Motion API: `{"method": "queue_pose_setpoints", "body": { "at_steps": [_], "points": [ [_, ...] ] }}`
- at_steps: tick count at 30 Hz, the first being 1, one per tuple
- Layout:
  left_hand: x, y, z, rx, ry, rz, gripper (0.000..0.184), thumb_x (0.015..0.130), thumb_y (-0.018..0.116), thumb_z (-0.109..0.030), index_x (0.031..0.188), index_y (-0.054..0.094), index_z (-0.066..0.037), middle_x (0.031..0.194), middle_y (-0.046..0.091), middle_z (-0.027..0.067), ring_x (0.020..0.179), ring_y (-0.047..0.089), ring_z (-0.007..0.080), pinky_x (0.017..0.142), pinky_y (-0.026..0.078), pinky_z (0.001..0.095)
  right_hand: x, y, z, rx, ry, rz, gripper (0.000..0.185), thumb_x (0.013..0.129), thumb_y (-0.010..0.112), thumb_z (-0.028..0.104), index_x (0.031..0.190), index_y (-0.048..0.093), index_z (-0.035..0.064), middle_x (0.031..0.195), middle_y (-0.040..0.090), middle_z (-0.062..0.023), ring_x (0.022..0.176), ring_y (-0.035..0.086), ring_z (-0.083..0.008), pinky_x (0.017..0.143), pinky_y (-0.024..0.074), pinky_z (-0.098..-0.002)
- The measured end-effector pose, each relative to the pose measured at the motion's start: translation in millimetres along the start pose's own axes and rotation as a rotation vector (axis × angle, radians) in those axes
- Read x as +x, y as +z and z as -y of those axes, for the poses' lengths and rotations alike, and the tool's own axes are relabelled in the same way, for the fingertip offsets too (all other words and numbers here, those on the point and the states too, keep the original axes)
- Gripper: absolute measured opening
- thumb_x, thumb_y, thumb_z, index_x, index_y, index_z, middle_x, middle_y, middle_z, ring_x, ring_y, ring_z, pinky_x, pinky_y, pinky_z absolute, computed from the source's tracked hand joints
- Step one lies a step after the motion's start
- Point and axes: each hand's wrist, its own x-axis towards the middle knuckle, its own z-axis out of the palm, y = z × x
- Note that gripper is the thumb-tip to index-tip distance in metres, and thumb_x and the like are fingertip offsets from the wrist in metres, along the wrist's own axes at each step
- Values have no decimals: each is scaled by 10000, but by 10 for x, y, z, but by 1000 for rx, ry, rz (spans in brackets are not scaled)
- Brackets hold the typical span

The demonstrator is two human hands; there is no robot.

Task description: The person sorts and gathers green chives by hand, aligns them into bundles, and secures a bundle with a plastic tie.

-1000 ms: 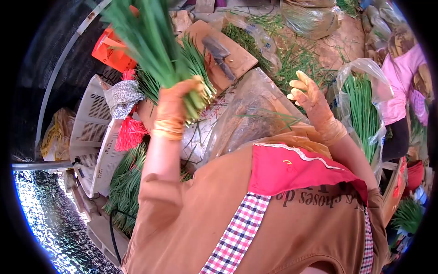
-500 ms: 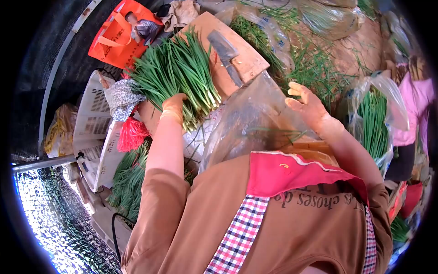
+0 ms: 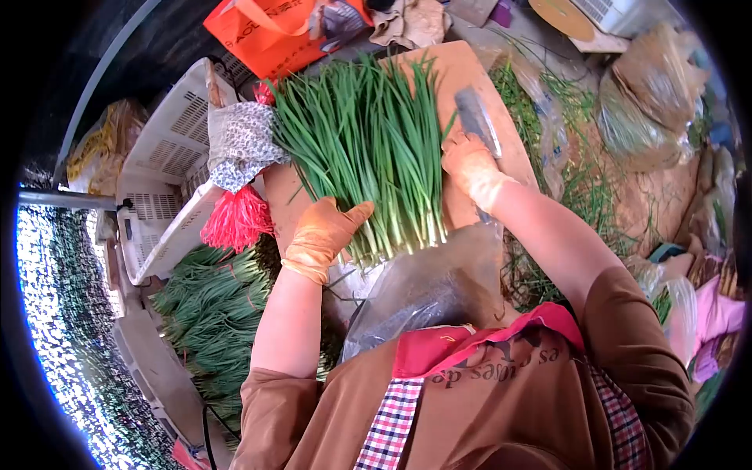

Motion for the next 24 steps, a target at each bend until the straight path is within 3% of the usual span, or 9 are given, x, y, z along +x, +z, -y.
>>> {"method": "queue_pose_setpoints", "body": {
  "at_steps": [4,9,10,11,13,17,20,22,24],
  "points": [
    [92,-114,130,-140,5,29,689,751,641,-589,873,612,89,805,641,260,839,631,383,758,483,394,104,-107,2,92,-2,79,244,745,587,132,960,677,59,1077,616,-72,1057,565,-285,869,461,-397],
    [159,-55,843,-721,-6,-43,418,772,705,-366,848,631,38,687,632,184,675,633,315,624,495,358,-8,-374,-27,242,76,123,186,732,561,79,885,663,52,861,677,-108,843,665,-307,689,523,-417],
    [124,-119,1003,-719,19,-134,342,772,708,-299,857,638,25,686,638,172,673,637,312,616,500,352,-39,-440,3,299,90,123,175,730,558,73,871,659,49,837,680,-113,827,671,-307,675,523,-424],
    [244,-46,1359,-265,9,-270,253,754,682,-205,945,654,-42,773,660,163,729,640,331,681,517,384,-45,-519,5,382,109,135,163,748,544,77,876,641,46,824,675,-126,753,651,-303,639,514,-411],
    [368,159,1734,6,32,-338,293,726,677,-167,1008,651,-94,871,659,158,816,633,334,746,511,398,-67,-624,-31,540,165,157,141,784,516,85,885,603,39,797,663,-153,605,612,-294,568,496,-386],
    [258,213,1504,140,259,-314,435,677,668,-107,1106,635,-174,1081,618,113,979,593,316,843,484,385,-130,-412,-118,1873,568,452,136,832,492,39,962,523,16,839,631,-139,565,490,-116,436,369,-232],
    [404,326,1550,109,323,-348,412,671,627,-68,1068,650,-173,1059,613,81,940,593,312,805,486,382,-194,51,-150,2378,243,516,379,850,538,73,1214,478,-13,912,635,-150,711,587,-166,572,474,-281],
    [490,360,1610,275,452,-450,309,656,583,-63,928,698,-156,991,627,60,891,594,308,755,485,393,-297,-151,-33,2367,288,343,424,872,533,136,1257,438,-13,1152,596,-149,999,607,-210,938,427,-331],
    [587,387,1648,271,546,-530,219,642,569,-75,804,700,-146,905,638,58,831,596,320,706,486,411,-293,-202,-23,2193,367,229,438,847,590,113,1241,465,-33,1116,607,-137,1006,587,-209,906,448,-326]
  ]
}}
